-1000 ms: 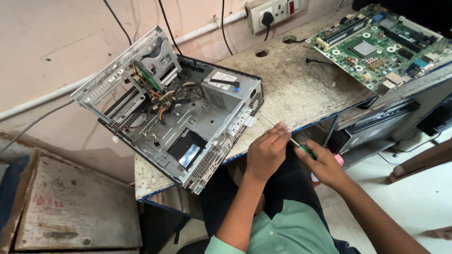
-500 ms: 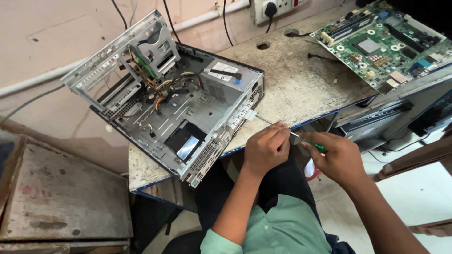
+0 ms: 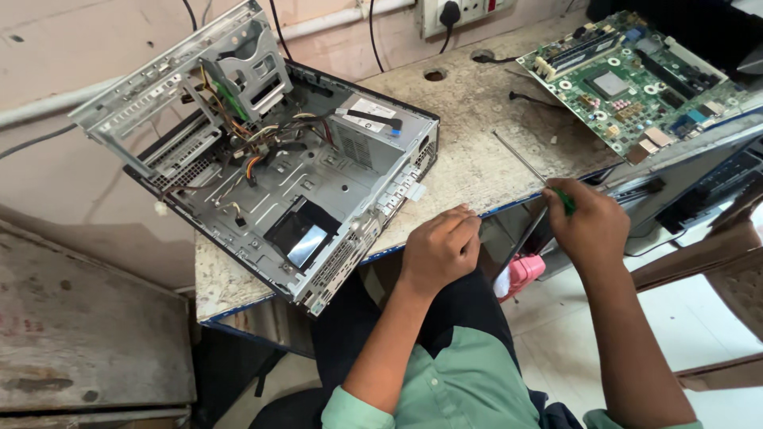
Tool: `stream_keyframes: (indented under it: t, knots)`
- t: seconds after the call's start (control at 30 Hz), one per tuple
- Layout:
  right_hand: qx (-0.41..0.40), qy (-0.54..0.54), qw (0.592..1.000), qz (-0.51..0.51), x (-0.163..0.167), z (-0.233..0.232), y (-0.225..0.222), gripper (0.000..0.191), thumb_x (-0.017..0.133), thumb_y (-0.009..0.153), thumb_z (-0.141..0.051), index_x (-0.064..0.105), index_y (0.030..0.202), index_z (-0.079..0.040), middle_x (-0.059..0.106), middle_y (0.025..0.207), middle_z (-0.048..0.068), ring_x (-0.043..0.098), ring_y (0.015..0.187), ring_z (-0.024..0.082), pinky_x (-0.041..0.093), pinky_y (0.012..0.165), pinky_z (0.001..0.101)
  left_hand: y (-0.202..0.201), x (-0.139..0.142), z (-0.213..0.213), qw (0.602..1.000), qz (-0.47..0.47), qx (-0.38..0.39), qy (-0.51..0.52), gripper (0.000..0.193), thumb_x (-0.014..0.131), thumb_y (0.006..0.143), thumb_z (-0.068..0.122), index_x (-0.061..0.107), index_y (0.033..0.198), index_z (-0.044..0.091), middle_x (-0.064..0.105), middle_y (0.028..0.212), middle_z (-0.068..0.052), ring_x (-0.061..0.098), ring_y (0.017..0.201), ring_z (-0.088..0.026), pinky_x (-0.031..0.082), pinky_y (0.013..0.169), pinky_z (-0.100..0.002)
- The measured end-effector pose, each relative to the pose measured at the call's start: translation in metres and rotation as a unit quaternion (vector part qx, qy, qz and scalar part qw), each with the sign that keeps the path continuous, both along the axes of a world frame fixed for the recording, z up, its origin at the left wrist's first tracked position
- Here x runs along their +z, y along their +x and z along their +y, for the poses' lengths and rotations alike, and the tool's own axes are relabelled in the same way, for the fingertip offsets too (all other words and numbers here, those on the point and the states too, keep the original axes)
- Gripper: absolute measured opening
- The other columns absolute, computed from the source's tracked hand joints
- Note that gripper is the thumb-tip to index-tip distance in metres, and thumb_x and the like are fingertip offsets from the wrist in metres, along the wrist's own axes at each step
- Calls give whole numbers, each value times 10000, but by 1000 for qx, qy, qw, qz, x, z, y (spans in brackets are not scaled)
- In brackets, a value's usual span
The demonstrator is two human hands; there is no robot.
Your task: The person removes screws from a desktop computer case using a screwdriver, detaches internal cables, and lifts out the motherboard. The case is then repositioned and additional screws are removed from the chassis.
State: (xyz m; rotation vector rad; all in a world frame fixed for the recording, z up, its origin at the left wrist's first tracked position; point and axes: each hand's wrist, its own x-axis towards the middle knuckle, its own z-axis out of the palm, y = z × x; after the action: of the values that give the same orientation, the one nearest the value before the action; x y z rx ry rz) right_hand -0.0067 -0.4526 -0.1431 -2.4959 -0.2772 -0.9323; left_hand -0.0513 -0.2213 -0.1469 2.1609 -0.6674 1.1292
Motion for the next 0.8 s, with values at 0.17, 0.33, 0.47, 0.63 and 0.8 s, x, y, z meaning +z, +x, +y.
stream_keyframes:
  t: [0.17,0.33,0.47,0.63,0.8]
  knots:
    - [-6,40,999,8,-3,4,-2,143,749,1005,-282,771,1086,-167,731,894,123,709,798,340,541,694,438,0,0,-1,1000,-3,3,0,86,711,850,38,703,934,54,745,954,-99,753,1011,-240,602,887,-343]
    - [-3,53,999,4,-3,7,-3,158,743,1002,-276,767,1097,-152,725,881,159,704,800,374,538,692,452,1,-1,-1,1000,-10,1,-3,90,709,849,38,702,938,51,746,966,-101,751,1006,-236,604,891,-336]
    - [-15,60,998,8,-11,9,-1,161,731,1017,-261,749,1115,-136,720,859,166,702,779,377,531,683,457,1,-1,-1,1000,-13,5,-8,83,712,852,37,701,933,55,745,957,-101,754,1005,-236,603,882,-338]
    - [8,83,996,-14,-18,11,1,166,720,1046,-235,723,1158,-113,716,874,170,704,794,362,530,685,431,2,-1,-2,1000,-15,2,-8,82,708,849,32,696,927,58,743,949,-96,757,1003,-238,608,880,-343]
    - [93,58,994,2,-6,14,-5,161,728,969,-209,742,1111,-136,734,878,135,713,737,311,531,648,398,2,-2,-2,1000,-10,2,-9,79,711,851,33,693,926,52,741,950,-100,753,992,-240,608,872,-343]
